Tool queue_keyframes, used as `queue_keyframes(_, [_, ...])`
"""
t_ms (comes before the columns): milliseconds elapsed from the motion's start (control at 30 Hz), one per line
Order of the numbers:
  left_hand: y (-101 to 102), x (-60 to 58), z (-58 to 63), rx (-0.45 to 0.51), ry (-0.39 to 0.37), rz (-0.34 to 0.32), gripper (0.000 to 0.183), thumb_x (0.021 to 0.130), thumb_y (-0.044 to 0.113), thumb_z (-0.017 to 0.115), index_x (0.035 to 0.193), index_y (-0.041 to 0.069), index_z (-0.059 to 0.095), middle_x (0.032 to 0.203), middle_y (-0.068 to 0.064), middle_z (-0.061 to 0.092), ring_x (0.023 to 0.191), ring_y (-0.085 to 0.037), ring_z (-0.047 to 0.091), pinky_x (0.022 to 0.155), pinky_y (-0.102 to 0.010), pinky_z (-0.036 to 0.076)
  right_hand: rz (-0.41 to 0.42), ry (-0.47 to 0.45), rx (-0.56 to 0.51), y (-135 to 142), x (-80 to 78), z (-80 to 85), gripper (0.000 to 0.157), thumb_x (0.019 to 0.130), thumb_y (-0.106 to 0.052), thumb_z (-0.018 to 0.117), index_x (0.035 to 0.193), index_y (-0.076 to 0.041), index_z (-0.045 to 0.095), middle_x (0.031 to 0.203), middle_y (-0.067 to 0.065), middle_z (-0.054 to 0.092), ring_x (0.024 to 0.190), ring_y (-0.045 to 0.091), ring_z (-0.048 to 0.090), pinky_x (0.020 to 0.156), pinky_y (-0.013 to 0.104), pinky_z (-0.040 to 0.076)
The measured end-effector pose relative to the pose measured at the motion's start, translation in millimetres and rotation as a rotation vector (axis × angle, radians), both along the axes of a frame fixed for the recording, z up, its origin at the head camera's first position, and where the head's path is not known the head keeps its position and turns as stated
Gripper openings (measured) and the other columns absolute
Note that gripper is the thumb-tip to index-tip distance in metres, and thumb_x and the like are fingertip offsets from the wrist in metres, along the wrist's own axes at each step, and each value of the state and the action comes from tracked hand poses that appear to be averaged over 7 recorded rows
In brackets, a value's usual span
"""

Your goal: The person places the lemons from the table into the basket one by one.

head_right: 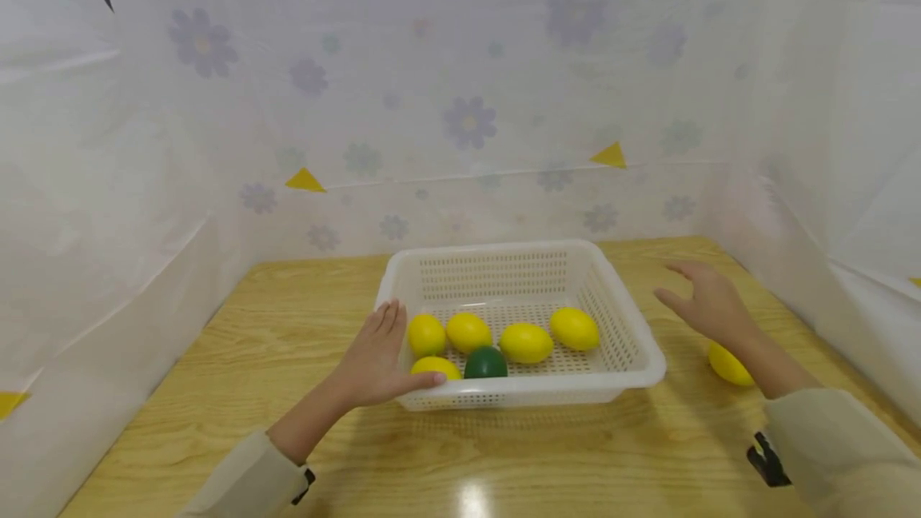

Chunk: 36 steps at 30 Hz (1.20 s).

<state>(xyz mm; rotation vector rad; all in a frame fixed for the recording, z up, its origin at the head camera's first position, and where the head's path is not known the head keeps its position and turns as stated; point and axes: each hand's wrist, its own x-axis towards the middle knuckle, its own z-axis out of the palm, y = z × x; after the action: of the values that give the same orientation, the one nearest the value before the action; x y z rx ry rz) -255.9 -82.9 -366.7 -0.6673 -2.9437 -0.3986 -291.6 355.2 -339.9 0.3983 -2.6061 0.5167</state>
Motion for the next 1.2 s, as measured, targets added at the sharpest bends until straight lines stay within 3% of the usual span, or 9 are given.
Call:
queue_keyframes(400, [-0.3, -0.3, -0.3, -0.008, 0.009, -0.001, 0.129, 0.065, 0.093, 0.021, 0.145, -0.009, 0.014, 0.152, -0.027, 0.012, 0.143, -0.037, 0.008, 0.118, -0.046, 0.011, -0.040, -0.019, 0.030, 18.8, 4.8, -13.4, 0.053, 0.089, -0.023, 0.061, 0.117, 0.020, 0.049, 0.116, 0.044, 0.048, 0.084, 0.055, 0.055, 0.070, 0.063, 0.045])
queue_keyframes(633, [-0.3, -0.6, -0.3, -0.016, 0.003, 0.002, 0.130, 0.064, 0.094, 0.019, 0.145, -0.008, 0.014, 0.152, -0.027, 0.011, 0.144, -0.036, 0.007, 0.118, -0.046, 0.010, -0.057, -0.025, 0.017, 29.9, 6.6, -22.0, 0.053, 0.089, -0.024, 0.061, 0.116, 0.020, 0.049, 0.116, 0.044, 0.047, 0.100, 0.058, 0.044, 0.077, 0.066, 0.039])
queue_keyframes(1200, [-0.3, -0.5, 0.6, -0.006, -0.016, 0.009, 0.123, 0.070, 0.088, 0.031, 0.145, -0.008, 0.013, 0.153, -0.026, 0.010, 0.144, -0.036, 0.007, 0.118, -0.046, 0.009, -0.111, -0.133, 0.097, 55.0, 15.3, -30.7, 0.059, 0.089, -0.029, 0.061, 0.117, 0.021, 0.047, 0.115, 0.047, 0.045, 0.096, 0.062, 0.044, 0.073, 0.066, 0.040])
